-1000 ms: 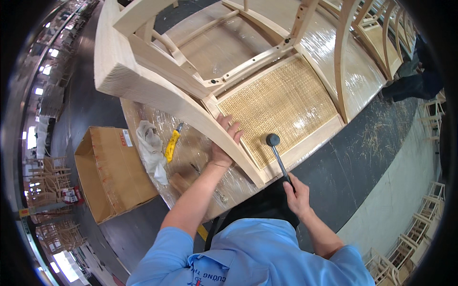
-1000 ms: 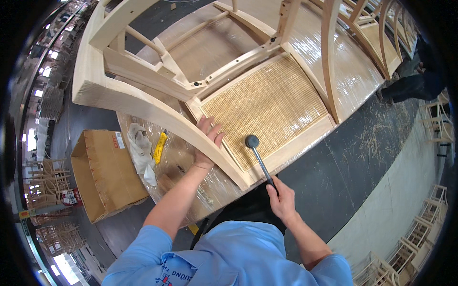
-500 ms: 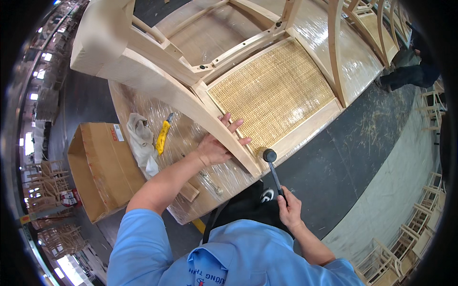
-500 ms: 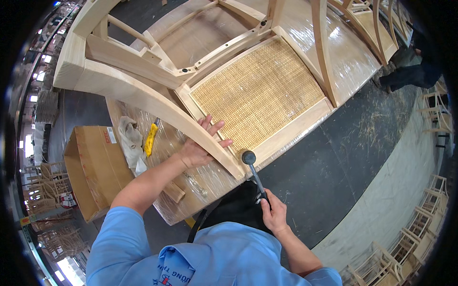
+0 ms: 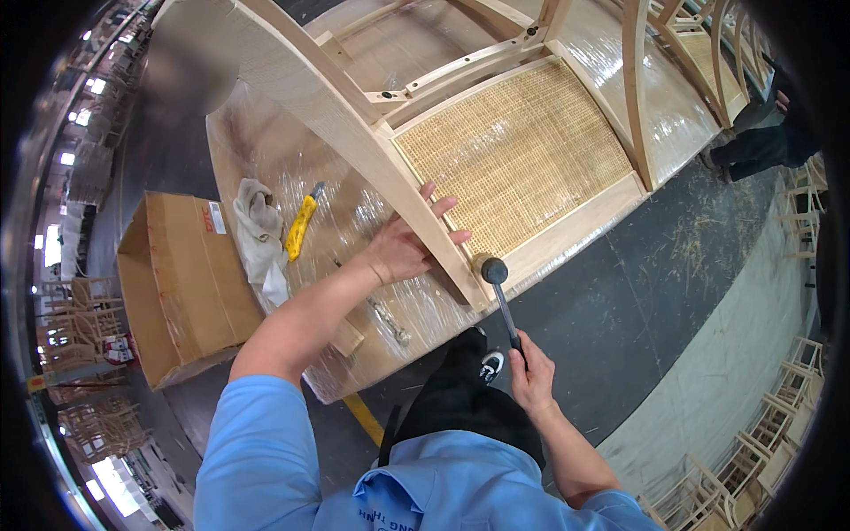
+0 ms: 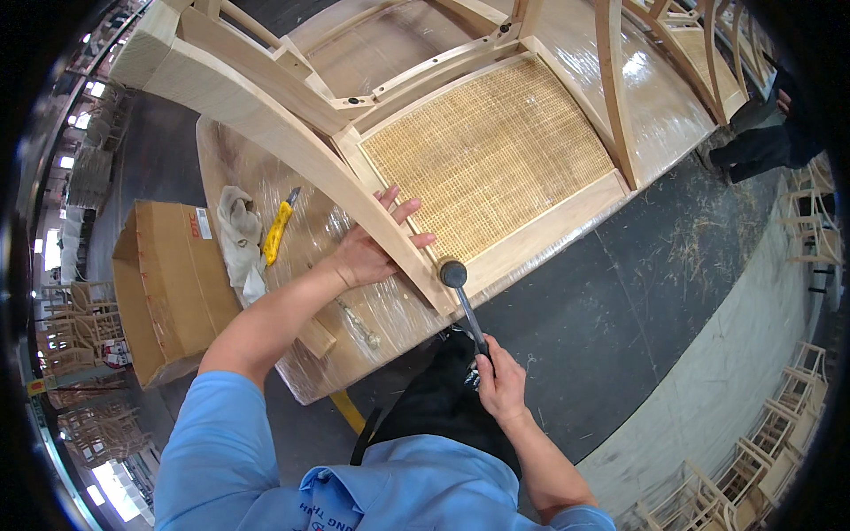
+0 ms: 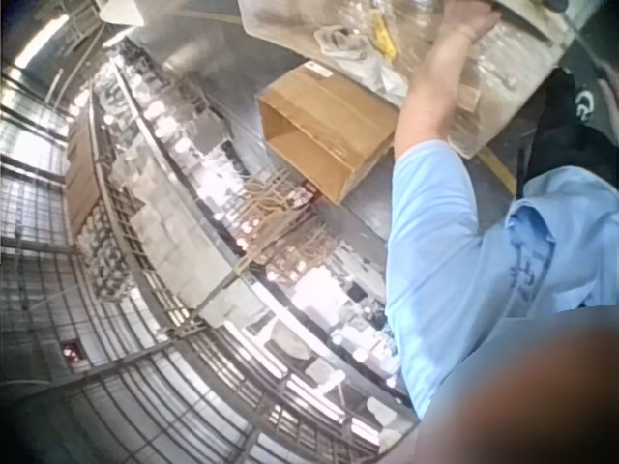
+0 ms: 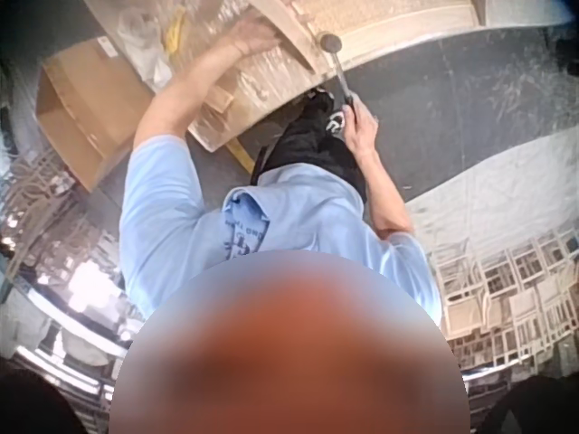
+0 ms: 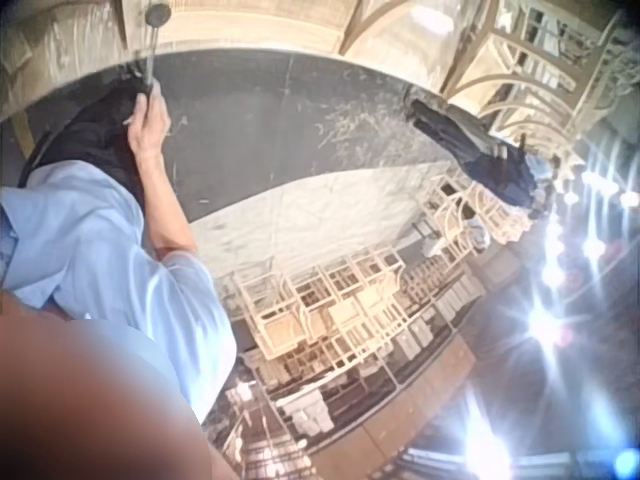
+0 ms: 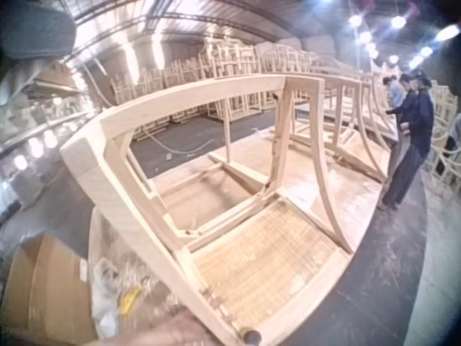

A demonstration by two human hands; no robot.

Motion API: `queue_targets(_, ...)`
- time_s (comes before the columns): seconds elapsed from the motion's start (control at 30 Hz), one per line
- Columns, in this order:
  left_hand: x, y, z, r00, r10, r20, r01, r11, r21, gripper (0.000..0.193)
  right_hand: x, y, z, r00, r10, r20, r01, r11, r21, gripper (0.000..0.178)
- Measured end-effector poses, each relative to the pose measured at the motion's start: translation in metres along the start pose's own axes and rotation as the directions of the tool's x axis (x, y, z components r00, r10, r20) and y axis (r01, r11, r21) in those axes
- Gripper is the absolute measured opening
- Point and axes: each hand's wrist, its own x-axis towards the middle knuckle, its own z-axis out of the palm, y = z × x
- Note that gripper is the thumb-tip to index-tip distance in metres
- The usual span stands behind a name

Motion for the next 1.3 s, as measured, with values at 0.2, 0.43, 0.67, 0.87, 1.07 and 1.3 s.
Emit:
queue_targets(0.2,-0.001,0.002,-0.003,1.0,0.023,-0.003,-0.022,0.997,0.07,0.049,-0.006,0.003,-0.002,1.0,-0.012,-0.026,0.012,1.0,0.011,0.035)
queue_targets(0.43,-0.006,0.006,-0.001,1.0,-0.014,0.016,0.012,0.989,0.145,0.052,0.001,-0.012,-0.006,0.999,-0.013,-0.039,0.015,0.999,0.032,0.035)
queue_targets(0.67,-0.007,0.008,-0.005,0.997,-0.04,0.065,0.026,0.977,0.211,0.051,0.003,-0.005,-0.007,1.0,-0.022,0.015,0.023,0.997,-0.072,0.033)
queue_targets(0.87,-0.006,0.012,-0.012,0.993,-0.077,0.087,0.064,0.988,0.141,0.052,-0.007,-0.01,-0.008,0.998,-0.039,-0.054,0.039,0.999,0.0,0.035)
queue_targets(1.07,-0.007,0.012,-0.013,0.993,-0.073,0.094,0.056,0.983,0.173,0.054,-0.009,-0.005,-0.017,0.999,-0.033,-0.01,0.032,0.995,-0.092,0.036)
queue_targets(1.3,-0.006,0.01,-0.011,0.992,-0.08,0.098,0.068,0.99,0.12,0.056,-0.006,-0.007,-0.024,1.0,0.014,0.018,-0.012,0.993,-0.122,0.038)
